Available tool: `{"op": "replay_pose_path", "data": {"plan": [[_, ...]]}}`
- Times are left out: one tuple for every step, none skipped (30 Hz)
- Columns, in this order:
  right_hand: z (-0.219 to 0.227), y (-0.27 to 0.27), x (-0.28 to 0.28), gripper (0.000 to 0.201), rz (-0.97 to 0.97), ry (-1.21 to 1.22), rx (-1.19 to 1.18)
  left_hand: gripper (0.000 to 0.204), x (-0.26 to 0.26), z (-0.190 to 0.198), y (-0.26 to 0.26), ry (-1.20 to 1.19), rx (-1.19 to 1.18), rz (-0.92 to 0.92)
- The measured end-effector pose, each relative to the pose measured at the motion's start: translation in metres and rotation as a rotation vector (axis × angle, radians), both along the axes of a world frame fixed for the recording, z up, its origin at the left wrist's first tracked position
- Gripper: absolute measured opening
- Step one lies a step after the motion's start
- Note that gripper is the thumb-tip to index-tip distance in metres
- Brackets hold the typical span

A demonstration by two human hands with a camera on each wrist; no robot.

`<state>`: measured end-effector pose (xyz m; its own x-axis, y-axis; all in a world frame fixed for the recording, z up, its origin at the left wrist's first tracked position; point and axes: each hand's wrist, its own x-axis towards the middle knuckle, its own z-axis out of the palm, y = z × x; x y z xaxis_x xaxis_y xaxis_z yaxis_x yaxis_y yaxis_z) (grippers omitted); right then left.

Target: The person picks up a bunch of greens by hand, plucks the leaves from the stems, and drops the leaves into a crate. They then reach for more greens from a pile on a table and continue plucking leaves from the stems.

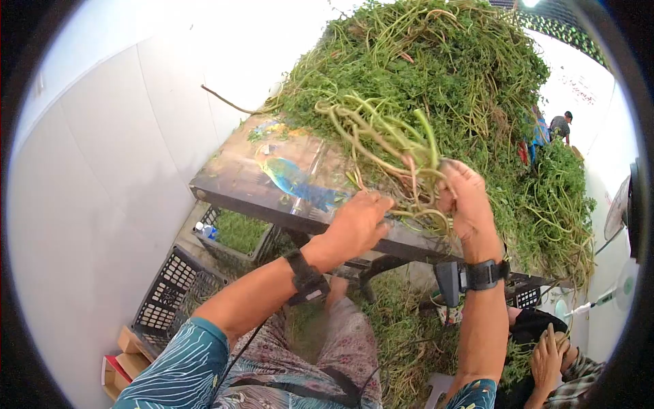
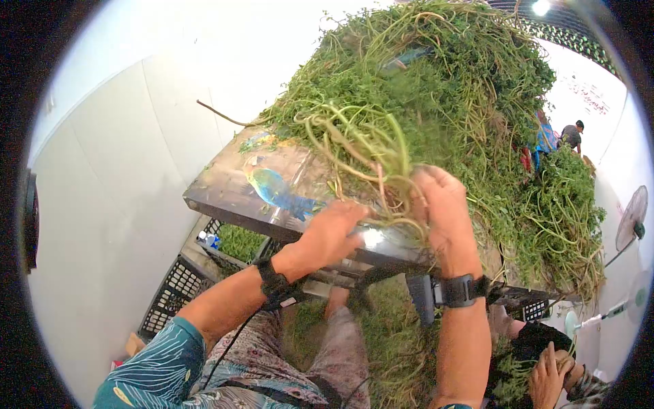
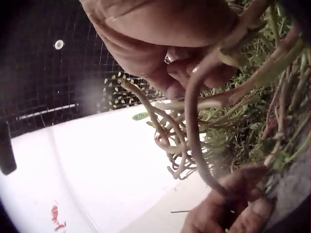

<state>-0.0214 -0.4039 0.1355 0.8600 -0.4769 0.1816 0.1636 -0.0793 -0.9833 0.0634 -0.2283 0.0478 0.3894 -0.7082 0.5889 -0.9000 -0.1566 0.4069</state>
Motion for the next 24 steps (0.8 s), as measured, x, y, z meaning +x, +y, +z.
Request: {"op": "replay_pose_path", "data": {"plan": [[0.001,-0.005,-0.001,0.018,0.007,-0.035,0.087,0.031,0.004,-0.004,0.002,0.017,-0.007,0.020],[0.002,-0.013,-0.001,0.018,-0.027,-0.051,0.140,0.026,0.012,-0.010,0.004,0.032,-0.014,0.038],[0.002,-0.025,-0.003,0.019,-0.062,-0.068,0.192,0.022,0.019,-0.013,0.008,0.046,-0.022,0.056],[0.001,-0.037,-0.004,0.020,-0.096,-0.084,0.243,0.021,0.025,-0.011,0.016,0.142,-0.080,0.079],[-0.004,-0.049,-0.005,0.015,-0.126,-0.102,0.252,0.021,0.032,-0.009,0.028,0.237,-0.138,0.104],[-0.009,-0.064,-0.008,0.013,-0.159,-0.094,0.288,0.022,0.041,-0.006,0.041,0.332,-0.195,0.130],[-0.013,-0.078,-0.011,0.010,-0.191,-0.084,0.327,0.020,0.051,-0.003,0.057,0.301,-0.209,0.151],[-0.018,-0.090,-0.014,0.008,-0.221,-0.074,0.365,0.019,0.060,0.000,0.072,0.270,-0.224,0.174],[-0.017,-0.092,-0.019,0.007,-0.286,-0.109,0.376,0.020,0.065,0.004,0.084,0.569,-0.359,0.204],[-0.019,-0.101,-0.023,0.008,-0.306,-0.126,0.404,0.022,0.070,0.008,0.094,0.866,-0.494,0.230],[-0.022,-0.112,-0.027,0.008,-0.326,-0.143,0.433,0.022,0.078,0.008,0.102,0.964,-0.615,0.180],[-0.023,-0.117,-0.031,0.008,-0.346,-0.159,0.462,0.023,0.084,0.008,0.109,1.060,-0.737,0.127],[-0.026,-0.121,-0.033,0.010,-0.371,-0.159,0.435,0.023,0.088,0.008,0.113,1.153,-0.862,0.072],[-0.029,-0.126,-0.032,0.010,-0.402,-0.157,0.361,0.023,0.089,0.006,0.114,1.144,-0.854,0.080],[-0.026,-0.122,-0.031,0.011,-0.432,-0.153,0.287,0.023,0.087,0.007,0.111,1.136,-0.847,0.089],[-0.024,-0.120,-0.030,0.011,-0.463,-0.150,0.212,0.022,0.085,0.007,0.108,1.128,-0.839,0.096],[-0.029,-0.125,-0.027,0.014,-0.464,-0.116,0.128,0.023,0.083,0.006,0.106,1.056,-0.742,0.121],[-0.029,-0.118,-0.025,0.015,-0.467,-0.084,0.043,0.024,0.080,0.005,0.104,0.942,-0.664,0.168],[-0.028,-0.105,-0.023,0.016,-0.469,-0.050,-0.042,0.025,0.076,0.003,0.103,0.831,-0.585,0.213],[-0.029,-0.098,-0.022,0.017,-0.471,-0.014,-0.128,0.026,0.073,0.001,0.102,0.720,-0.504,0.256],[-0.033,-0.100,-0.019,0.021,-0.459,0.028,-0.282,0.028,0.073,0.004,0.101,0.530,-0.375,0.239],[-0.037,-0.101,-0.020,0.021,-0.473,0.058,-0.445,0.026,0.072,0.001,0.099,0.406,-0.363,0.234],[-0.041,-0.101,-0.021,0.021,-0.484,0.087,-0.608,0.024,0.070,-0.004,0.096,0.281,-0.348,0.229],[-0.039,-0.091,-0.024,0.021,-0.494,0.117,-0.771,0.023,0.068,-0.008,0.096,0.157,-0.332,0.222]]}}
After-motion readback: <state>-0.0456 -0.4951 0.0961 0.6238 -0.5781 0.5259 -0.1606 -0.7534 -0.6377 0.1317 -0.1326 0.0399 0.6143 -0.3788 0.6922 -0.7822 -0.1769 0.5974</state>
